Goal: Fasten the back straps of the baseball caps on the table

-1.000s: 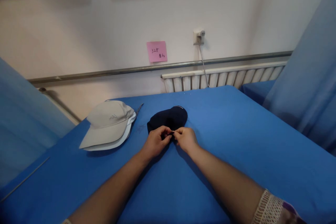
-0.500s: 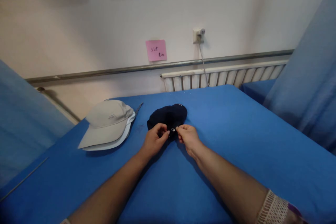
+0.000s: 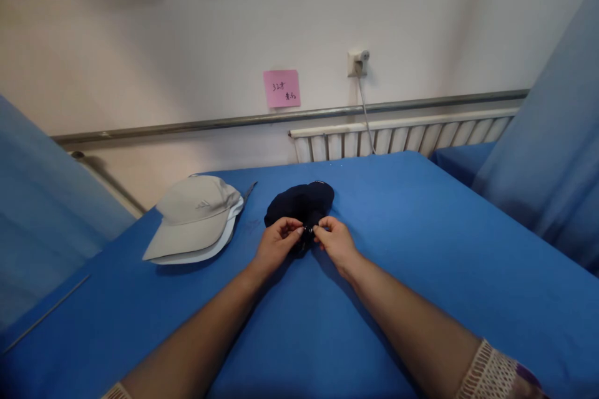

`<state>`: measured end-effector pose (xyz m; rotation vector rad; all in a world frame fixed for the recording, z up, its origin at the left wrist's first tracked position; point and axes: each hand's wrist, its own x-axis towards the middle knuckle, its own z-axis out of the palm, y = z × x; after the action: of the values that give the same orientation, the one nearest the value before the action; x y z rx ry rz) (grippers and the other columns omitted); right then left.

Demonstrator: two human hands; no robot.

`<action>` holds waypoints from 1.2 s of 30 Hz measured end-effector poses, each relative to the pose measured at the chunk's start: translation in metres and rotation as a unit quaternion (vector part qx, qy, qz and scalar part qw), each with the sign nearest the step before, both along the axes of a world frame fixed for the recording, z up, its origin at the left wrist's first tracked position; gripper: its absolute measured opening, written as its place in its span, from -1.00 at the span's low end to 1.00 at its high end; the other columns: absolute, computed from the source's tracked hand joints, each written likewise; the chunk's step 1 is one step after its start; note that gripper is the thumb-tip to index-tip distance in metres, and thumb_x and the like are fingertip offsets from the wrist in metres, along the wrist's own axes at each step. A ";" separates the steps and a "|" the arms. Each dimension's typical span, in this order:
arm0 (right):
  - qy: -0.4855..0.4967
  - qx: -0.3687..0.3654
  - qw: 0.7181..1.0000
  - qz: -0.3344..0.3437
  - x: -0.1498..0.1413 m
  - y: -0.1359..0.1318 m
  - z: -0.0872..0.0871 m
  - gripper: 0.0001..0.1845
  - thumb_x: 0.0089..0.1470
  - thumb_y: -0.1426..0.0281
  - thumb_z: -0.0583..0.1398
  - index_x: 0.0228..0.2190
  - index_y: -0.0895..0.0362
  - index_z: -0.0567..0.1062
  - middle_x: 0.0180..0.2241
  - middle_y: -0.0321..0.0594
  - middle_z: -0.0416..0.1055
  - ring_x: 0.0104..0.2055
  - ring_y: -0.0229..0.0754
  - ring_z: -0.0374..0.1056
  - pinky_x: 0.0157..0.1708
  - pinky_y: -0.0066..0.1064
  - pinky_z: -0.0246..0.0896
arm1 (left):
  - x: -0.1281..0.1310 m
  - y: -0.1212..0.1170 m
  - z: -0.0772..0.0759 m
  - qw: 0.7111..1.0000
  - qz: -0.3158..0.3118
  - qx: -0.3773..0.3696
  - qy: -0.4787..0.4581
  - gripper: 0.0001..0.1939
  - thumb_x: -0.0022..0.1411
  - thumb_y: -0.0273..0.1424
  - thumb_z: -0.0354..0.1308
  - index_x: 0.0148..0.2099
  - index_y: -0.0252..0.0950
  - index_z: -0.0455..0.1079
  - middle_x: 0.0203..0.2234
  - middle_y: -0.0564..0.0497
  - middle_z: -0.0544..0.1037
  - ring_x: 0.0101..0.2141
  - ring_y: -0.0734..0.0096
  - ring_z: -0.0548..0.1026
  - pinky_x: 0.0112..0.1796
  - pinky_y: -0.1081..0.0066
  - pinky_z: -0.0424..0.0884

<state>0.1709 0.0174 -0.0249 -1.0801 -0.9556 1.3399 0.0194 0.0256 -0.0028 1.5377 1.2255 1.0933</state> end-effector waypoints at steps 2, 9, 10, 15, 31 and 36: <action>0.002 -0.006 1.000 -0.002 -0.001 0.000 0.001 -0.78 -0.17 0.28 0.25 -0.51 0.11 0.33 -0.63 -0.39 0.31 -0.59 -0.32 0.22 -0.58 -0.48 0.04 | 0.000 0.000 0.000 1.000 -0.005 -0.006 -0.005 -0.76 0.04 -0.33 0.26 -0.25 -0.36 0.41 -0.45 0.01 0.50 -0.46 0.49 0.45 -0.41 0.46 0.37; -0.007 -0.032 0.999 -0.027 0.000 0.002 0.000 -0.75 -0.21 0.31 0.29 -0.53 0.11 0.31 -0.66 -0.39 0.31 -0.62 -0.33 0.21 -0.59 -0.48 0.05 | -0.002 0.002 -0.001 0.999 -0.011 -0.016 -0.050 -0.72 -0.03 -0.33 0.33 -0.27 -0.36 0.41 -0.43 0.00 0.51 -0.43 0.49 0.45 -0.36 0.43 0.40; -0.015 -0.033 0.999 -0.030 0.000 0.002 -0.001 -0.76 -0.21 0.31 0.29 -0.54 0.11 0.31 -0.68 -0.40 0.29 -0.64 -0.34 0.19 -0.60 -0.48 0.03 | -0.002 0.002 -0.002 0.999 -0.014 -0.017 -0.049 -0.72 -0.03 -0.33 0.33 -0.28 -0.36 0.42 -0.43 0.00 0.51 -0.43 0.49 0.45 -0.35 0.43 0.40; -0.039 -0.028 0.998 -0.043 -0.002 0.005 -0.007 -0.75 -0.20 0.30 0.27 -0.57 0.10 0.28 -0.74 -0.44 0.23 -0.69 -0.36 0.10 -0.63 -0.48 -0.05 | -0.003 0.001 -0.002 0.998 -0.025 -0.024 -0.053 -0.70 -0.04 -0.30 0.34 -0.28 -0.36 0.43 -0.45 0.00 0.50 -0.43 0.48 0.44 -0.38 0.45 0.37; -0.020 0.004 0.999 -0.049 -0.007 0.003 -0.009 -0.69 -0.26 0.23 0.31 -0.53 0.09 0.32 -0.69 -0.42 0.25 -0.65 -0.31 0.16 -0.61 -0.45 0.03 | -0.002 -0.001 0.001 0.997 -0.057 -0.046 -0.018 -0.74 0.01 -0.27 0.29 -0.30 -0.36 0.48 -0.48 0.02 0.48 -0.48 0.51 0.37 -0.45 0.47 0.29; -0.012 0.011 0.998 -0.065 -0.009 0.003 -0.011 -0.67 -0.28 0.20 0.33 -0.53 0.10 0.34 -0.68 -0.41 0.25 -0.64 -0.31 0.17 -0.60 -0.45 0.07 | -0.002 -0.004 0.008 0.994 -0.066 -0.076 -0.040 -0.77 -0.03 -0.29 0.30 -0.43 -0.35 0.41 -0.56 0.08 0.42 -0.53 0.56 0.32 -0.47 0.48 0.24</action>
<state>0.1622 0.0200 -0.0356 -1.1253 -0.9002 1.2109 0.0175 0.0217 0.0053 1.4244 1.1096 0.9439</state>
